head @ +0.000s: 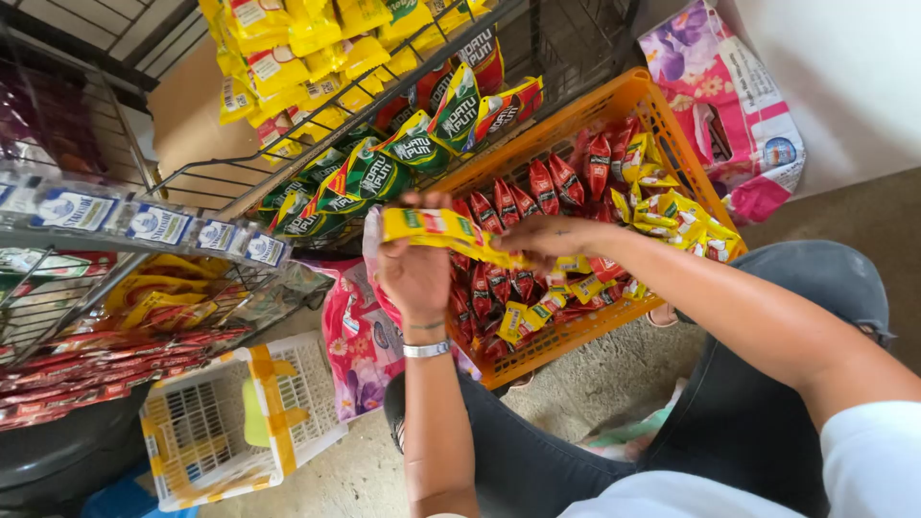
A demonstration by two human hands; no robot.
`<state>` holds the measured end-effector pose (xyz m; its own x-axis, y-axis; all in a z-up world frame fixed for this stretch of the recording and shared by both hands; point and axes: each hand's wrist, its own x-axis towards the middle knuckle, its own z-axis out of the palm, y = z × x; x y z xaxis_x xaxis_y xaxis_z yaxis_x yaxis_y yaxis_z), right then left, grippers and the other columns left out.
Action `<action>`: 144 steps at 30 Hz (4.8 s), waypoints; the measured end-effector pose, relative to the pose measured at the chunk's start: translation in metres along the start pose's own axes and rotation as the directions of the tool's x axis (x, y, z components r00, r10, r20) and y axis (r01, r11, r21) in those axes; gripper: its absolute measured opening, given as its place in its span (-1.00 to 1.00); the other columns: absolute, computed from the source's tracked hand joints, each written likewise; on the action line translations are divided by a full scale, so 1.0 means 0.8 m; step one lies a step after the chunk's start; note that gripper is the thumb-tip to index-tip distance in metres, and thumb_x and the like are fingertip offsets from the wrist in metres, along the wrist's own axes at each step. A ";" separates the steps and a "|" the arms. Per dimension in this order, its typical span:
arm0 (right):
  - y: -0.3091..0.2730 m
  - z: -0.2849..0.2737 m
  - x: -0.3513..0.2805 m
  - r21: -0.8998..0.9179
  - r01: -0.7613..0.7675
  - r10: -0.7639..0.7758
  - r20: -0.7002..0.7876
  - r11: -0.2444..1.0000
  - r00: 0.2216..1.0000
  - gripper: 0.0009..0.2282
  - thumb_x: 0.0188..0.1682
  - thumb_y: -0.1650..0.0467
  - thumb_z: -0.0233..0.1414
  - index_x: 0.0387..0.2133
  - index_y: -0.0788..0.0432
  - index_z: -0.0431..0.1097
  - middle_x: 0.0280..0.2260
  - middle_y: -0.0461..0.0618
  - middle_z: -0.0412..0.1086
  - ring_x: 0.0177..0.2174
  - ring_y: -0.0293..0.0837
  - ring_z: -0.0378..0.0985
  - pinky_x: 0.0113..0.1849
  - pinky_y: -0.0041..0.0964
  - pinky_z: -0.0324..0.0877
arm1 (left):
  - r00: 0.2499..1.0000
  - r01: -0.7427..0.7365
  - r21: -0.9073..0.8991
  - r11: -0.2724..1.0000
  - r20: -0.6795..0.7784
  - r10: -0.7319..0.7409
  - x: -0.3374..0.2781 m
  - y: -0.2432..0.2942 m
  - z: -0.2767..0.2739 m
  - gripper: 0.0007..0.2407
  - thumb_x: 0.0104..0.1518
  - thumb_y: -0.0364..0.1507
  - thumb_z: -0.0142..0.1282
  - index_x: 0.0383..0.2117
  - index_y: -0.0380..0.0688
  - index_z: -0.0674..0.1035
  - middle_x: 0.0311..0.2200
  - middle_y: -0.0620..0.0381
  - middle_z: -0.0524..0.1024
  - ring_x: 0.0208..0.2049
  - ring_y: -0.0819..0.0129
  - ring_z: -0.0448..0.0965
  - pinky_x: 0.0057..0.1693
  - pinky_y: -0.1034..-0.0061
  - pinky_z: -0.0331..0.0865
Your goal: Stocking and organizing small seasoning packets from a crate onto shelves in a grocery store.
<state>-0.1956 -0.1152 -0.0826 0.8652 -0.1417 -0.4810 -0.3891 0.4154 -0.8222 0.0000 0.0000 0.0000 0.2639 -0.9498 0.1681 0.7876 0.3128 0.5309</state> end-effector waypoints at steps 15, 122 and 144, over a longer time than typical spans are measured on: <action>-0.102 0.012 -0.150 -0.627 0.301 -0.646 -0.441 0.718 0.623 -0.64 0.04 0.18 0.09 -0.28 0.30 0.44 -0.27 0.01 0.37 -0.35 -0.28 0.55 -0.46 -0.41 0.56 | 0.955 0.085 0.206 0.975 -0.295 -0.021 0.007 -0.111 -0.134 -0.93 0.34 -0.44 -0.05 -0.23 -0.12 0.49 -0.13 0.03 0.53 -0.06 0.18 0.52 0.13 0.24 0.42; -0.089 0.042 -0.098 0.232 0.436 -0.338 -0.363 0.870 0.868 -0.67 0.05 0.25 -0.07 -0.02 0.22 0.32 -0.30 -0.08 0.43 -0.40 -0.24 0.45 -0.28 -0.21 0.40 | 0.907 -0.226 0.970 0.085 0.178 0.381 -0.016 -0.090 0.003 -0.79 0.13 -0.66 0.27 -0.33 -0.21 0.40 -0.38 0.06 0.43 -0.39 0.31 0.41 -0.27 0.39 0.36; -0.060 0.039 -0.070 -0.432 0.231 -0.428 -0.439 0.872 0.790 -0.69 0.16 0.32 -0.11 0.06 0.24 0.37 -0.20 0.16 0.37 -0.20 -0.06 0.33 -0.15 -0.16 0.34 | 0.954 -0.182 0.572 0.800 -0.095 0.285 -0.004 -0.068 0.071 -0.55 0.08 -0.64 0.31 0.01 -0.22 0.27 -0.11 0.06 0.49 -0.07 0.36 0.57 0.06 0.50 0.49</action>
<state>-0.2157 -0.0991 -0.0063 0.7113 -0.6840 -0.1622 -0.2755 -0.0591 -0.9595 -0.0752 -0.0146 0.0174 0.5289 -0.8162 0.2324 0.2638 0.4184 0.8691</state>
